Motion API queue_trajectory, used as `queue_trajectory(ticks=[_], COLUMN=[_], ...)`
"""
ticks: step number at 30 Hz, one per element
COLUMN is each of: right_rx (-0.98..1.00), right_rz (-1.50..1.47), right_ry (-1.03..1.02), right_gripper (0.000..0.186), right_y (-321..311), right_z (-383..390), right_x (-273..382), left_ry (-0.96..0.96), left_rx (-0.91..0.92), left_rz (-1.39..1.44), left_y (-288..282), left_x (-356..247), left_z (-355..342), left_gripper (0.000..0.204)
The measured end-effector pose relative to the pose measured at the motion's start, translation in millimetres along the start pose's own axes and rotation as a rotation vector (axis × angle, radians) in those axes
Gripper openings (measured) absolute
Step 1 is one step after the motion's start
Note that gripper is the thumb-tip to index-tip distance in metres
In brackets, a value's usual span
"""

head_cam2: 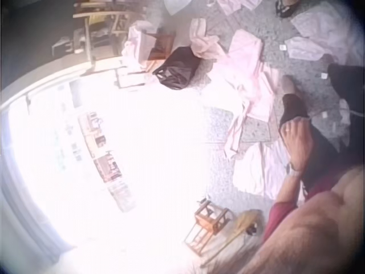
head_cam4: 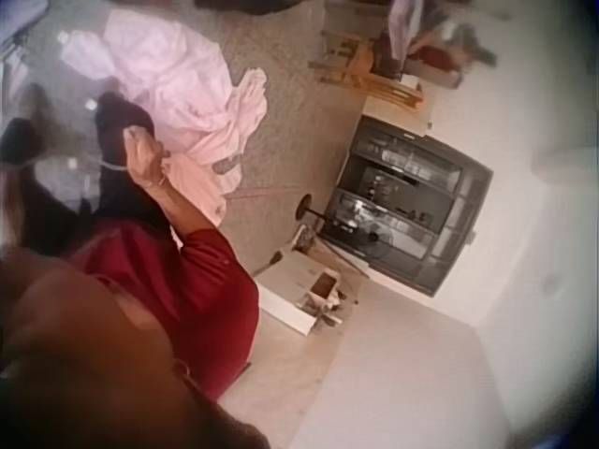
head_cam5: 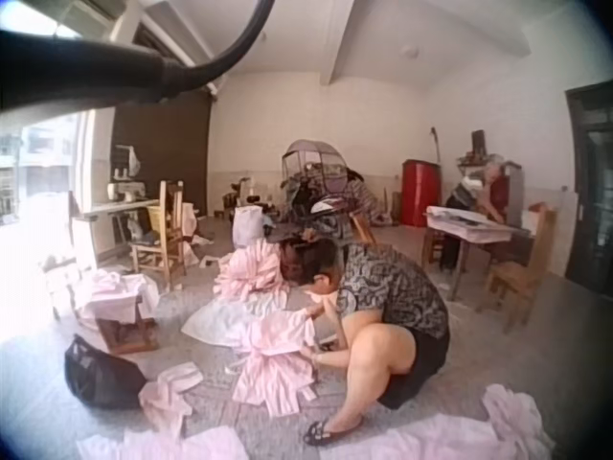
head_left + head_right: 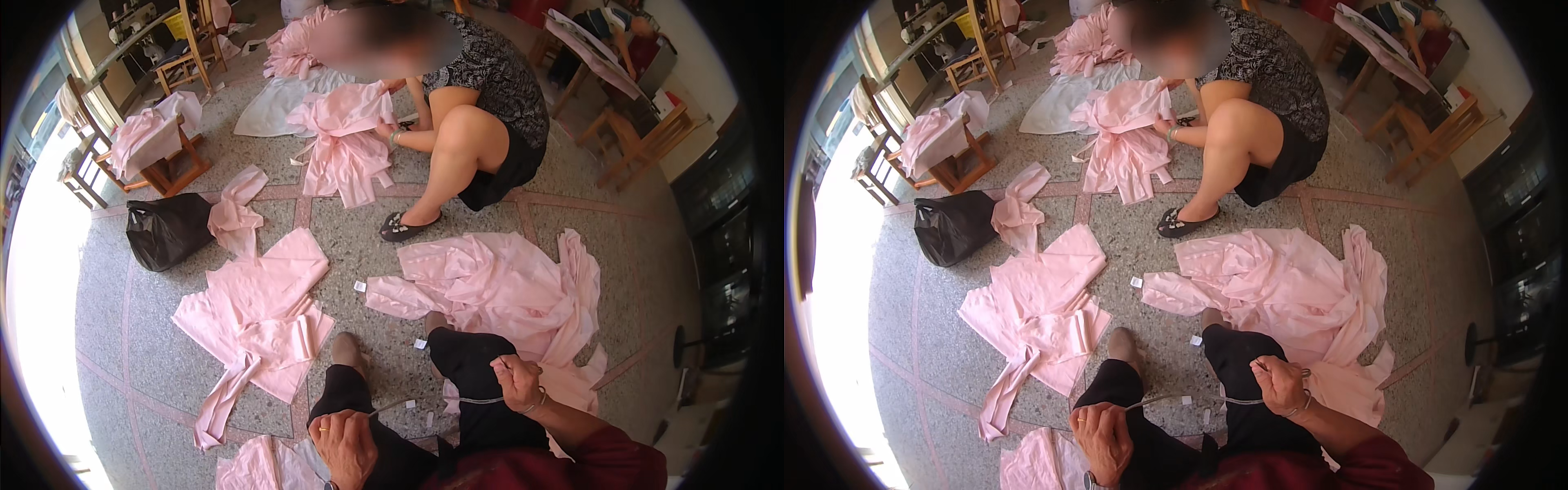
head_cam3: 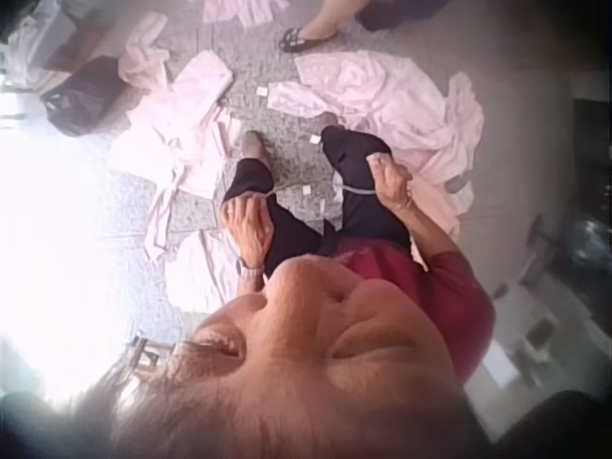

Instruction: The person uses scissors to cut and trim pieces of pink fabric while sitting on the floor with another person.

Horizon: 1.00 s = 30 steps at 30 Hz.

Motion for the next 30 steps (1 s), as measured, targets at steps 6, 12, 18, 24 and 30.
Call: queue_trajectory(ticks=[6,12,18,24,30], right_rx=[-0.007,-0.011,-0.051,-0.029,-0.059], right_rz=[-0.001,-0.029,-0.028,-0.039,-0.089], right_ry=[-0.003,0.009,-0.021,-0.012,-0.029], right_gripper=[0.012,0.014,0.012,0.011,0.011], right_y=[-1,0,-4,-2,-2], right_z=[3,3,2,8,7], right_x=[-4,-6,0,1,-1], left_ry=[0.022,0.02,0.008,0.033,0.066], left_rx=[0.0,0.005,0.001,-0.001,-0.019], left_rz=[0.019,-0.021,0.0,-0.028,-0.09], left_y=[8,9,6,5,5], left_x=[9,10,6,6,-1], left_z=[4,6,5,9,7], left_gripper=[0.004,0.004,0.002,0.002,0.002])
Point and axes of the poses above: each hand's wrist, its own z-axis away from the middle knuckle, its own y-axis out of the palm, x = y × z, the point moved 7 cm from there along -z, towards the middle knuckle
